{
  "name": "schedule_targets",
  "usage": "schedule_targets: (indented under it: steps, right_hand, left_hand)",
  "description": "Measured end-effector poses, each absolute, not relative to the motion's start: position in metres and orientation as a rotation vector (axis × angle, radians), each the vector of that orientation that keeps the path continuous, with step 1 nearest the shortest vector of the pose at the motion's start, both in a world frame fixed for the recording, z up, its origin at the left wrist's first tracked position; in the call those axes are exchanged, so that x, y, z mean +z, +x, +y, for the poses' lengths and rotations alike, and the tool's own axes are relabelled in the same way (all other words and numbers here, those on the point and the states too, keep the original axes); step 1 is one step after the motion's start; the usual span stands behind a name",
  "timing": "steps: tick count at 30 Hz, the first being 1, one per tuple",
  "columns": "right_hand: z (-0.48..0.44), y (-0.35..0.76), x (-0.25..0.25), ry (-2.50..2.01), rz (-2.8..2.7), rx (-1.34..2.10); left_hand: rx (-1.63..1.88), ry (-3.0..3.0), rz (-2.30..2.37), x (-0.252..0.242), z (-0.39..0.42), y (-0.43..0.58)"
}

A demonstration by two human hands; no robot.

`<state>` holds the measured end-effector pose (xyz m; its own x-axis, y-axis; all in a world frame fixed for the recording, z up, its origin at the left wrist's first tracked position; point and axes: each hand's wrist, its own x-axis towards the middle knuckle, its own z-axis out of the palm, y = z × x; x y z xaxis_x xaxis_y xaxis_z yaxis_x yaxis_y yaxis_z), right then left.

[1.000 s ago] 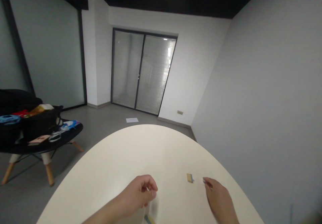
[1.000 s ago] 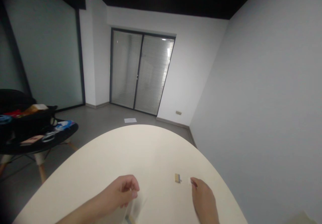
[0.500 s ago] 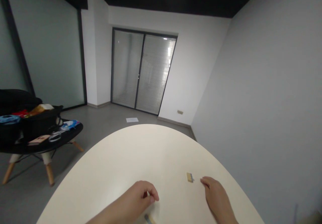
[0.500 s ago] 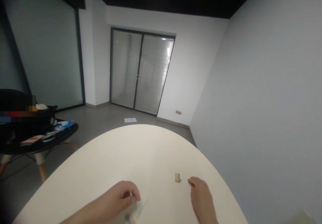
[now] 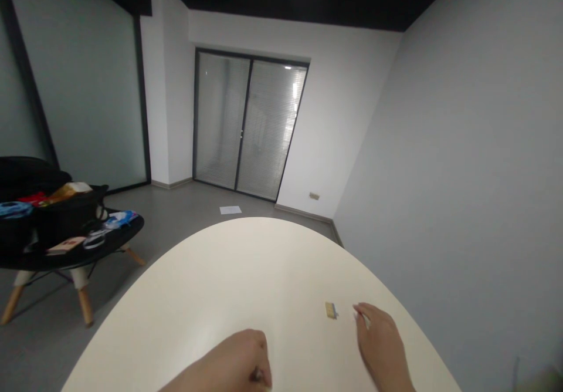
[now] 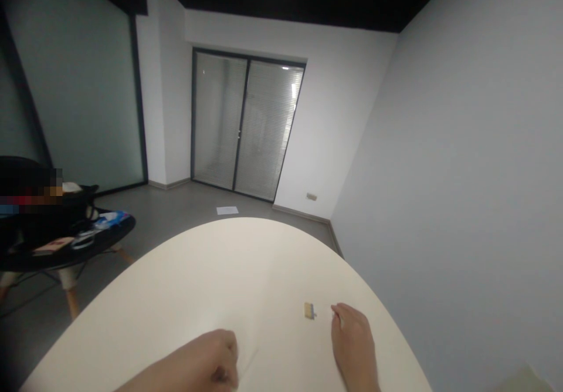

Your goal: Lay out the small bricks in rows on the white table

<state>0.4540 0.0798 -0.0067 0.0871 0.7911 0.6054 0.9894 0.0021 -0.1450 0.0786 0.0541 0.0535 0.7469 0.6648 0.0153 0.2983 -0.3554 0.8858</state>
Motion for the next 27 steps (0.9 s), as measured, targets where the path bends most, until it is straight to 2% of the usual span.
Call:
schedule_targets:
  steps: [4, 11, 19, 27]
  right_hand:
    - [0.077, 0.445, 0.002, -1.734, -1.705, -0.587]
    - [0.070, 0.418, 0.016, -1.539, -1.696, -0.516]
    - [0.048, 0.354, 0.035, -1.161, -1.897, -0.457]
    - [0.029, 0.292, 0.041, -0.752, -2.315, -0.162]
  left_hand:
    - [0.399, 2.032, 0.806, 0.060, 0.052, 0.079]
    - [0.333, 1.943, 0.992, 0.060, 0.047, 0.077]
    - [0.506, 1.811, 1.019, 0.047, 0.054, 0.077]
    - [0.691, 1.599, 0.863, 0.034, 0.060, 0.080]
